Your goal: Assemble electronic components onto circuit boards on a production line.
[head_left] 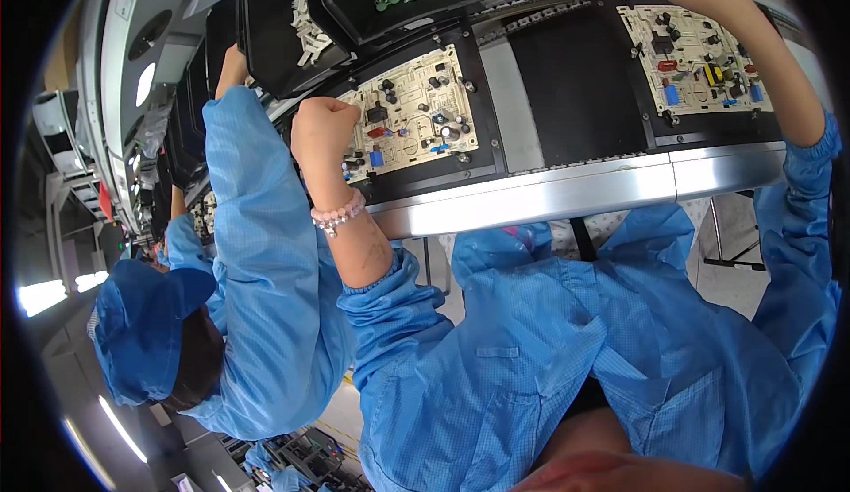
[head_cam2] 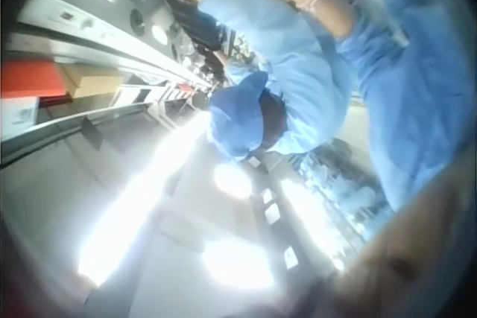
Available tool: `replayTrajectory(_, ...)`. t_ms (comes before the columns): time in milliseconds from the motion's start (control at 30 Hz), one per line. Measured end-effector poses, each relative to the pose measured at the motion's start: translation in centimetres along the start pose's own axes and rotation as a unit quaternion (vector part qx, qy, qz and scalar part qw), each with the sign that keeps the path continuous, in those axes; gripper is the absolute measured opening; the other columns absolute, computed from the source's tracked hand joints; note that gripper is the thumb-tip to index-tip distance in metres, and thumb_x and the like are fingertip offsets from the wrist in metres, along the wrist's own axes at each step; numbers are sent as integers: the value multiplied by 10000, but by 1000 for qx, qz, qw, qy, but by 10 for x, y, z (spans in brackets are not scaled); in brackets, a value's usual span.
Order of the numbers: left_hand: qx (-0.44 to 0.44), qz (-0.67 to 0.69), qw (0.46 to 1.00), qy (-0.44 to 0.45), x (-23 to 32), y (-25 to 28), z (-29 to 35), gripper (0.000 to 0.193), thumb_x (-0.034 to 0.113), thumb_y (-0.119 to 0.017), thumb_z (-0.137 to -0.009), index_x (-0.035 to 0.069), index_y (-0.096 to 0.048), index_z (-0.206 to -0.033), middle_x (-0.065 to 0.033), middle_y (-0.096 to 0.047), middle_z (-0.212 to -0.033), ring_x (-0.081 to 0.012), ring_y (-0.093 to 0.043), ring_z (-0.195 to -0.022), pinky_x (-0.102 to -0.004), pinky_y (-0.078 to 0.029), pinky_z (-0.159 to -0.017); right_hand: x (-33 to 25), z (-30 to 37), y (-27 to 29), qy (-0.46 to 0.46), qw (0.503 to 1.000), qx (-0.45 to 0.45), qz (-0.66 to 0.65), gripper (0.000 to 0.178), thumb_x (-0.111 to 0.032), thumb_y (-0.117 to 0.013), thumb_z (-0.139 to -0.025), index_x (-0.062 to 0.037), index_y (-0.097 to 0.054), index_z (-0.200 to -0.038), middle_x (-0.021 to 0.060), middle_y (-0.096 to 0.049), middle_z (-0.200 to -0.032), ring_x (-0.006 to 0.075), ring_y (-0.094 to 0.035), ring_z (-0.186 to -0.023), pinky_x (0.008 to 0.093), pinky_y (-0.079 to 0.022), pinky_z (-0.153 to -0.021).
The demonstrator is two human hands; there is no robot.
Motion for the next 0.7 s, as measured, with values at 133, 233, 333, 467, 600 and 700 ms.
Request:
replayTrajectory(133,-14,-15,1000,-14,4,-2,-4,203,223,-699,-658,81,-757,-791,-136,-705,-758,-284,-688,-733,-356,-533,-706,-19,-1,5,-24,1000,-4,-4,189,-116,-573,-784,36,-646,-869,218,-629,-788,367,-613,-743,405,-486,-695)
replayTrajectory(233,31,-3,998,-63,-3,2,-12,211,198,-694,-671,13,-745,-759,-86,-657,-607,-148,-602,-563,-294,-471,-581,-27,-5,6,-29,1000,-5,-8,195,-119,-572,-785,34,-650,-876,217,-637,-806,375,-611,-758,406,-490,-707)
replayTrajectory(333,18,15,999,-46,-2,1,-13,212,194,-695,-672,5,-744,-755,-82,-661,-611,-140,-596,-562,-290,-467,-575,-25,-7,0,-29,999,-31,4,209,-123,-569,-790,35,-654,-897,218,-644,-825,376,-614,-785,406,-493,-724)
replayTrajectory(467,-9,24,999,-33,0,1,-13,209,188,-698,-671,2,-743,-755,-82,-667,-618,-135,-592,-559,-283,-462,-568,-29,-7,-2,-4,1000,-21,8,221,-128,-563,-798,38,-658,-909,226,-648,-839,379,-618,-822,416,-494,-752)
replayTrajectory(600,-44,6,998,-37,9,-3,-19,188,188,-689,-658,36,-746,-751,-93,-676,-648,-192,-626,-604,-302,-486,-599,-25,-3,-1,-17,1000,-5,3,219,-132,-566,-802,38,-662,-901,225,-653,-853,381,-619,-831,426,-493,-769)
replayTrajectory(700,-39,-31,997,-52,43,-9,-6,168,192,-678,-651,75,-748,-751,-126,-689,-700,-272,-674,-673,-330,-521,-643,-5,7,10,1,999,-19,27,227,-143,-570,-808,35,-666,-910,218,-659,-878,379,-621,-846,427,-495,-783)
Point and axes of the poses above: each hand's wrist, its own z-axis away from the middle knuckle, its own y-axis out of the back of the hand, x = y × z, the point moved 8 cm from there along -z, towards the middle knuckle
